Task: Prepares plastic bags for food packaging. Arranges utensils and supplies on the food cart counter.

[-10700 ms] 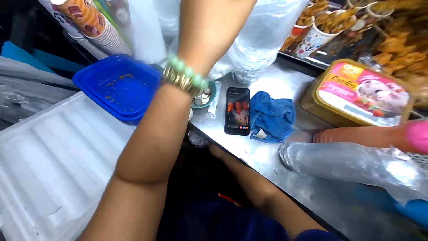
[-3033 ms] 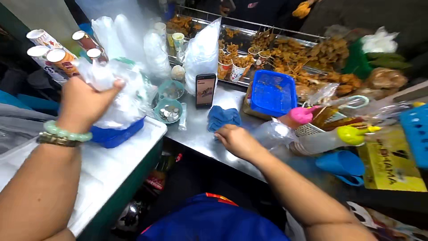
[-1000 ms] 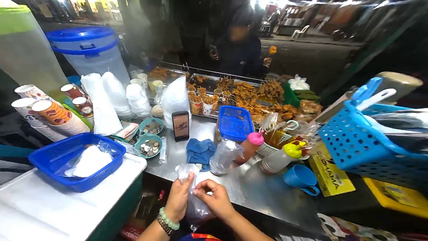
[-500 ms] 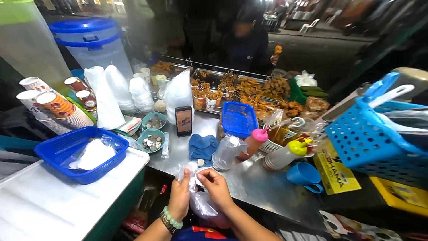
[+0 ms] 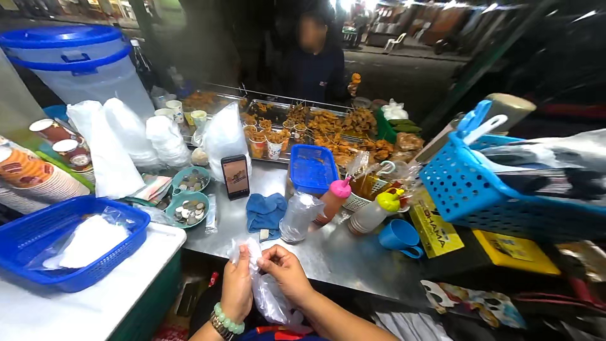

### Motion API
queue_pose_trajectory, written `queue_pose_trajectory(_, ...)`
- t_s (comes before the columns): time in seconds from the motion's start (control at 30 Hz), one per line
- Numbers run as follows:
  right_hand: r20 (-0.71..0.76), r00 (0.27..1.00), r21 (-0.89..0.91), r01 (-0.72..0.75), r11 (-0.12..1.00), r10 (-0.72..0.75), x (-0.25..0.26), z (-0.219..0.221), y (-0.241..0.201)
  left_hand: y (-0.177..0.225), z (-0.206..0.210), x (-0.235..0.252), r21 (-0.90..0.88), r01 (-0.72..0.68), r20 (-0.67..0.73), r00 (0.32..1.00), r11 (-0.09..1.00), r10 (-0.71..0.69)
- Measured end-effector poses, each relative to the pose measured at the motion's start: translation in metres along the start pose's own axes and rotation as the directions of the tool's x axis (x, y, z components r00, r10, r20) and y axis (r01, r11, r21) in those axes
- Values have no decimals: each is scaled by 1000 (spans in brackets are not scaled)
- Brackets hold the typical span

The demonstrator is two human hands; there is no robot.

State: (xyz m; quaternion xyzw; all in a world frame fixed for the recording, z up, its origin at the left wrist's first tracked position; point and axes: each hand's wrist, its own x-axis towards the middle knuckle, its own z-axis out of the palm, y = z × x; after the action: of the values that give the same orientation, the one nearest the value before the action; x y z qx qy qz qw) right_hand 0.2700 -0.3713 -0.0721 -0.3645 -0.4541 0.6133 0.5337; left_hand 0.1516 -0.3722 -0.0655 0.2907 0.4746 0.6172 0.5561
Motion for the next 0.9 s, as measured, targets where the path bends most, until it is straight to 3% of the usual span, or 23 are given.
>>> queue_pose_trajectory(0.17, -5, 996, 100, -89, 991, 90, -3, 3, -3, 2, -4, 1, 63, -34, 24, 999, 997, 32)
queue_pose_trajectory(0.27, 20, 991, 62, -131, 990, 130, -6, -2, -10, 8, -6, -4, -3, 82, 135, 988, 997, -81)
queue_pose_trajectory(0.37, -21, 1000, -78, -23, 997, 22, -4, -12, -7, 10, -9, -4, -62, 177, 231, 960, 982, -159)
queue_pose_trajectory(0.53, -88, 991, -232, 80, 969, -103, -1, -19, -4, 9, -11, -4, -80, 156, 285, 950, 985, -127)
queue_pose_trajectory(0.7, -59, 963, -375, 221, 900, -261, 1, -18, 0, 7, -12, -1, -77, 140, 257, 959, 987, -116)
queue_pose_trajectory(0.9, -85, 968, -228, 214, 950, -238, -2, -11, -1, 7, -12, -2, -120, 107, 164, 983, 987, -87)
